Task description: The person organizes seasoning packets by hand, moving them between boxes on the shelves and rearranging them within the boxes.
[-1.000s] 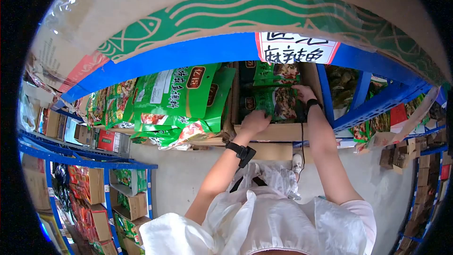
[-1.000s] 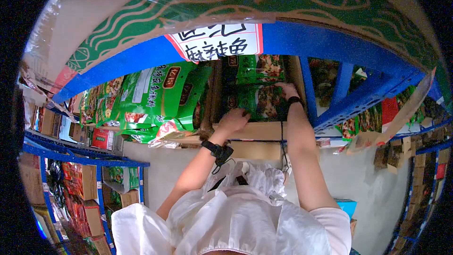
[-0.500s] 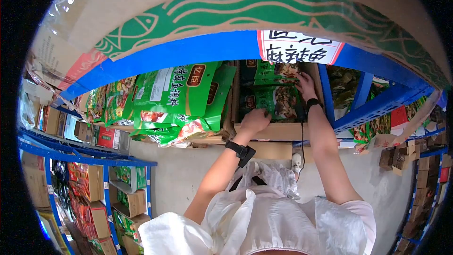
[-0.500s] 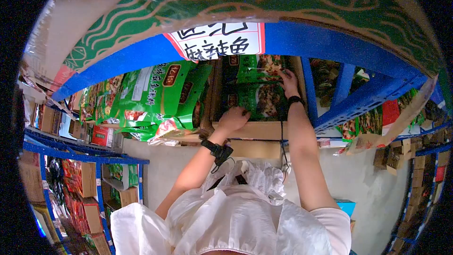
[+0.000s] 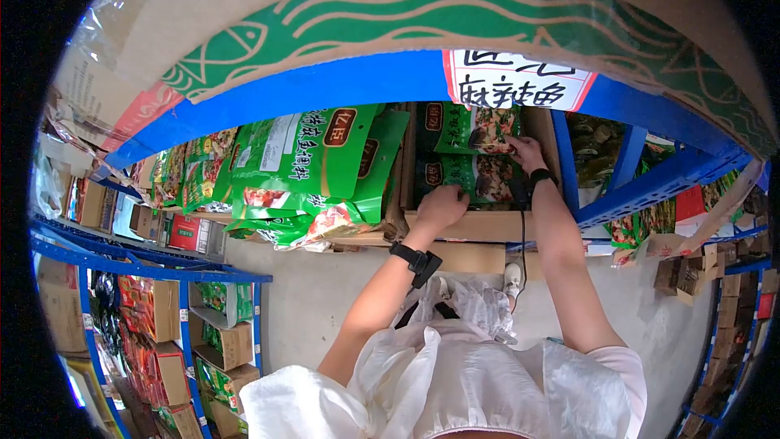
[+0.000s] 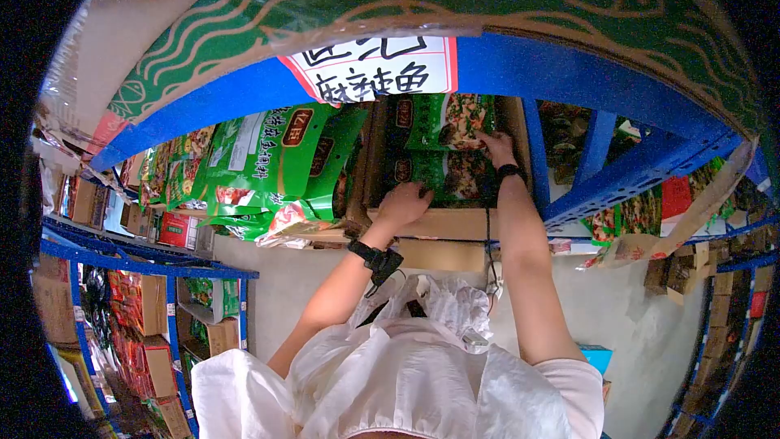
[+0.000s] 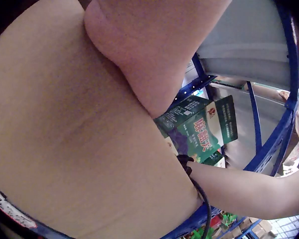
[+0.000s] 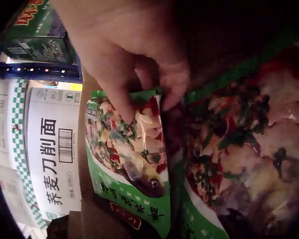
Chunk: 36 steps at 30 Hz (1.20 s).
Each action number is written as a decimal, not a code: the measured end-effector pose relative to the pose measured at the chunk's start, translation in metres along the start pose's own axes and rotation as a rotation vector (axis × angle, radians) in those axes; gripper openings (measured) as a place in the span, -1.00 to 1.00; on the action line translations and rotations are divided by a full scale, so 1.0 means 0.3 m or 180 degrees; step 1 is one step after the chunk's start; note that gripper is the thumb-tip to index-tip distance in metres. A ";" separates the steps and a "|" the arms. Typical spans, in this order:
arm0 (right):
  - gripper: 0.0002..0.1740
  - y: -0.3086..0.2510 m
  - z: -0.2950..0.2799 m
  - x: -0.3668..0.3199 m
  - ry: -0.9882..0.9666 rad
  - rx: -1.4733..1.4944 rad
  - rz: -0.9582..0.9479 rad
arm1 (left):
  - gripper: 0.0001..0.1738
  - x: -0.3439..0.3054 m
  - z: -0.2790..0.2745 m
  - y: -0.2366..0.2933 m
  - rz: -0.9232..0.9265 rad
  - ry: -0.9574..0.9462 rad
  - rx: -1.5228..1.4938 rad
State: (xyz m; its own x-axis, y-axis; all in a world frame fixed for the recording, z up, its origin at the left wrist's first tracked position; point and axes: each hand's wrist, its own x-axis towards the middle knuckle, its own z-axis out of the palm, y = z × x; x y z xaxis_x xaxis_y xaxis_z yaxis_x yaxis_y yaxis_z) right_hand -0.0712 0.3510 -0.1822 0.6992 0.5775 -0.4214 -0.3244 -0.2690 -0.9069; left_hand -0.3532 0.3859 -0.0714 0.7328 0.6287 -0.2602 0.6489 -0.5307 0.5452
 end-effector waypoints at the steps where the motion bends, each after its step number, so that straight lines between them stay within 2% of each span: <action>1: -0.54 -0.010 0.005 -0.013 -0.0036 -0.0007 0.0045 | -0.52 -0.002 -0.002 0.001 0.0015 -0.0008 -0.0025; 4: -0.49 -0.011 0.029 -0.012 0.0301 0.0144 0.0183 | -0.52 -0.002 -0.003 0.001 -0.0013 -0.0052 0.0006; 6: -0.57 -0.011 0.025 -0.014 0.0102 0.0075 0.0136 | -0.52 -0.004 -0.005 0.002 -0.0030 -0.0077 0.0025; 7: -0.61 -0.018 0.023 -0.023 0.0002 0.0041 0.0111 | -0.52 -0.005 -0.007 0.002 -0.0038 -0.0088 0.0035; 10: -0.69 -0.031 -0.043 -0.059 -0.0938 0.0686 0.0002 | -0.62 -0.011 0.000 0.001 0.0038 0.0207 0.0032; 13: -0.83 -0.048 -0.052 -0.038 -0.0605 0.1108 0.0902 | -0.64 -0.007 0.013 -0.010 0.0128 0.0379 -0.0111; 14: -0.86 -0.056 -0.054 -0.052 -0.0315 0.0814 0.0977 | -0.64 -0.001 0.023 -0.019 0.0303 0.0677 -0.0239; 17: -0.74 -0.021 -0.088 -0.017 -0.0752 -0.0032 0.0913 | -0.60 0.000 0.038 -0.030 0.0769 0.1384 -0.0453; 19: -0.73 -0.059 -0.111 -0.066 -0.0967 -0.1878 0.0091 | -0.57 -0.015 0.039 -0.034 0.0972 0.1631 -0.0356; 21: -0.68 -0.147 -0.097 -0.167 -0.1063 -0.2977 -0.0155 | -0.56 -0.020 0.032 -0.041 0.0912 0.1371 -0.0304; 23: -0.60 -0.194 -0.080 -0.233 -0.1079 -0.3346 0.0216 | -0.54 -0.015 0.042 -0.049 0.0814 0.1047 -0.0181; 26: -0.50 -0.234 -0.015 -0.269 -0.0858 -0.4480 0.1073 | -0.46 0.010 0.047 -0.053 0.0660 0.0391 -0.0038; 29: -0.38 -0.248 0.003 -0.192 -0.0626 -0.4457 0.0470 | -0.38 0.025 0.014 -0.045 0.0461 -0.0332 -0.0203; 30: -0.38 -0.260 0.006 -0.156 -0.0793 -0.4403 0.0214 | -0.37 0.026 0.003 -0.037 0.0326 -0.0538 -0.0221; 31: -0.38 -0.253 0.010 -0.125 -0.0777 -0.4014 0.0105 | -0.36 0.027 -0.006 -0.033 0.0189 -0.0744 -0.0236; 33: -0.39 -0.248 0.027 -0.068 -0.0743 -0.3231 -0.0130 | -0.34 0.047 0.009 -0.044 0.0204 -0.0919 -0.0156; 34: -0.43 -0.241 0.054 -0.085 -0.0610 -0.2947 -0.0440 | -0.32 0.055 0.011 -0.046 0.0215 -0.0998 -0.0117; 36: -0.39 -0.096 0.045 0.105 -0.0405 -0.2700 -0.0448 | -0.32 0.034 -0.017 -0.022 0.0214 -0.0869 -0.0023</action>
State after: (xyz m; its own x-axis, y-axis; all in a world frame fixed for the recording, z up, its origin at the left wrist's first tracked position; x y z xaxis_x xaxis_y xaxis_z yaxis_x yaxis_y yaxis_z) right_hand -0.0485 0.3871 -0.1694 0.6042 0.7167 -0.3483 0.3795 -0.6431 -0.6651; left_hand -0.3509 0.3986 -0.0736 0.8028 0.4153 -0.4278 0.5962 -0.5614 0.5739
